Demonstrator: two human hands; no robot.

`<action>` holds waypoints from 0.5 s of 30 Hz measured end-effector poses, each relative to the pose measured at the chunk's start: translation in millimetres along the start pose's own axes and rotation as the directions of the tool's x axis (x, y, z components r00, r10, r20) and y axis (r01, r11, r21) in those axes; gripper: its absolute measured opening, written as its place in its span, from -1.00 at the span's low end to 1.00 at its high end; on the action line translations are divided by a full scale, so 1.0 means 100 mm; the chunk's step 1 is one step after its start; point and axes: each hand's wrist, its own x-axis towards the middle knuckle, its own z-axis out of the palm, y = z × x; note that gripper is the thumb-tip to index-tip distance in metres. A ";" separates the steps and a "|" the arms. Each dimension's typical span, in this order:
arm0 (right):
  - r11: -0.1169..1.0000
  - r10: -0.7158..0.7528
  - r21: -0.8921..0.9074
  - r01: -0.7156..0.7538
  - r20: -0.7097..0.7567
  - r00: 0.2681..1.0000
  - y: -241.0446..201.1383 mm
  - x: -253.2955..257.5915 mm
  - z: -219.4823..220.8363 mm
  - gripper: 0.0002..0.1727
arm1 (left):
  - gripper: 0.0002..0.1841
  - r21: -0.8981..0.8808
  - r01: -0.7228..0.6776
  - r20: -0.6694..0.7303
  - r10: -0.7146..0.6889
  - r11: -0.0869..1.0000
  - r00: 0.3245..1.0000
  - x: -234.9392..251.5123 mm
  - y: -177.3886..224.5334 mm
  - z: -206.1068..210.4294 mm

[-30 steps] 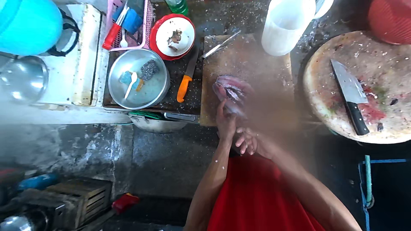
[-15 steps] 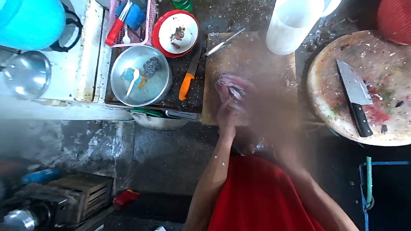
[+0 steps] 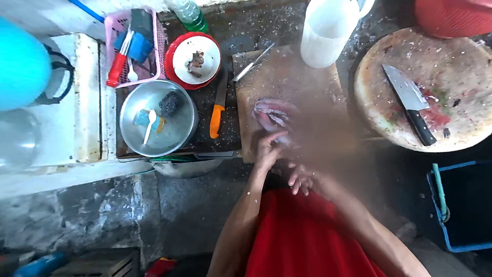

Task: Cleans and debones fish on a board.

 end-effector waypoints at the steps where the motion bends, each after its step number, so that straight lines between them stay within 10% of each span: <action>1: 1.000 0.013 0.017 -0.013 0.004 1.000 0.03 0.03 0.04 -0.34 | -0.60 0.000 -0.007 0.016 0.007 1.000 1.000 0.01 0.00 -0.01; 15: 0.969 -0.140 -0.227 0.094 -0.196 0.971 0.12 0.04 0.61 -0.57 | -0.59 0.162 -0.039 0.066 0.029 0.986 0.997 0.10 0.00 -0.07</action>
